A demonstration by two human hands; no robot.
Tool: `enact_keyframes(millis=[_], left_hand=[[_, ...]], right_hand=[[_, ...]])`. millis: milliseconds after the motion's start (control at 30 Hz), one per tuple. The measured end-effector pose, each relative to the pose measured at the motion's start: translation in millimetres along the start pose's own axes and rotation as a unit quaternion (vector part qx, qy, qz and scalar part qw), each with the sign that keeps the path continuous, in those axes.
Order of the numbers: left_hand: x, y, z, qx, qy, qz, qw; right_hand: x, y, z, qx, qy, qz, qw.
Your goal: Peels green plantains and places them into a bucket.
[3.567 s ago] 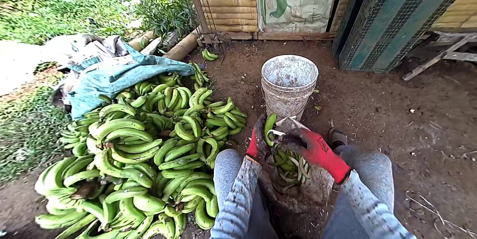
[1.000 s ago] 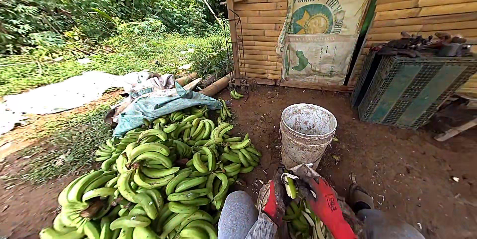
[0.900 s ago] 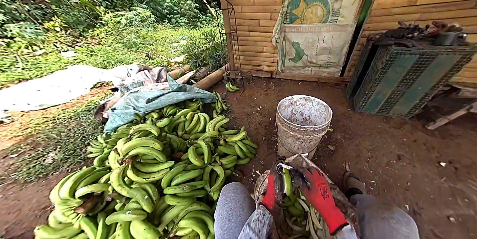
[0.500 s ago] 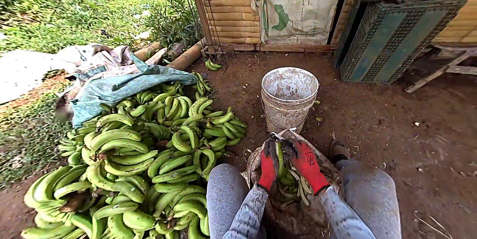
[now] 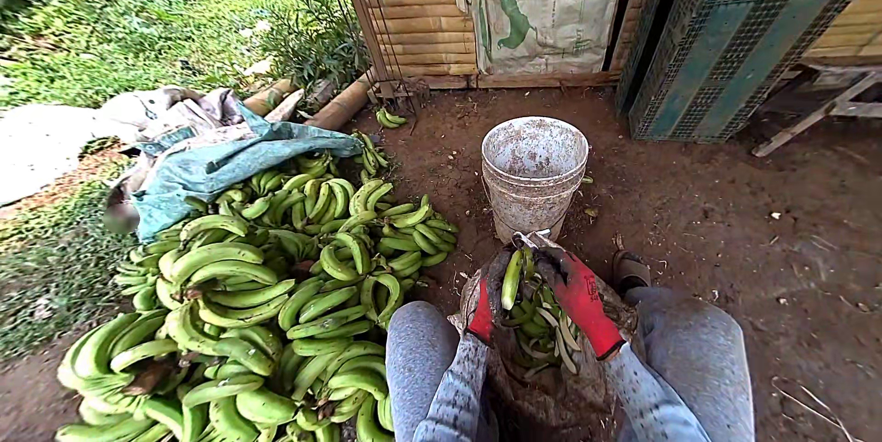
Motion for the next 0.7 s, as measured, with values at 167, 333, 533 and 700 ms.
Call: enact_keyframes(millis=[167, 333, 533, 700], left_hand=[[-2.8, 0.4, 2.7, 0.163, 0.055, 0.004, 0.985], [-2.0, 11.6, 1.2, 0.218, 0.052, -0.070, 0.972], [13.7, 7.0, -9.4, -0.008, -0.052, -0.142, 0.988], [27.5, 11.5, 6.1, -0.186, -0.076, -0.221, 0.954]], right_hand=[[6.5, 8.1, 17.2, -0.040, 0.105, -0.024, 0.993], [11.8, -8.2, 37.9, 0.093, 0.213, 0.119, 0.965], [8.3, -18.9, 22.8, 0.103, 0.069, 0.096, 0.988], [3.4, -24.9, -0.9, 0.070, -0.023, 0.092, 0.993]])
Point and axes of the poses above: each hand's wrist, its own x-axis away from the middle knuckle, its own y-axis out of the back of the hand, z = x × y, the point moved 8 cm from there along -x, towards the middle knuckle, and after that the axes turned 14 degrees about y, right-handed, at the moved point
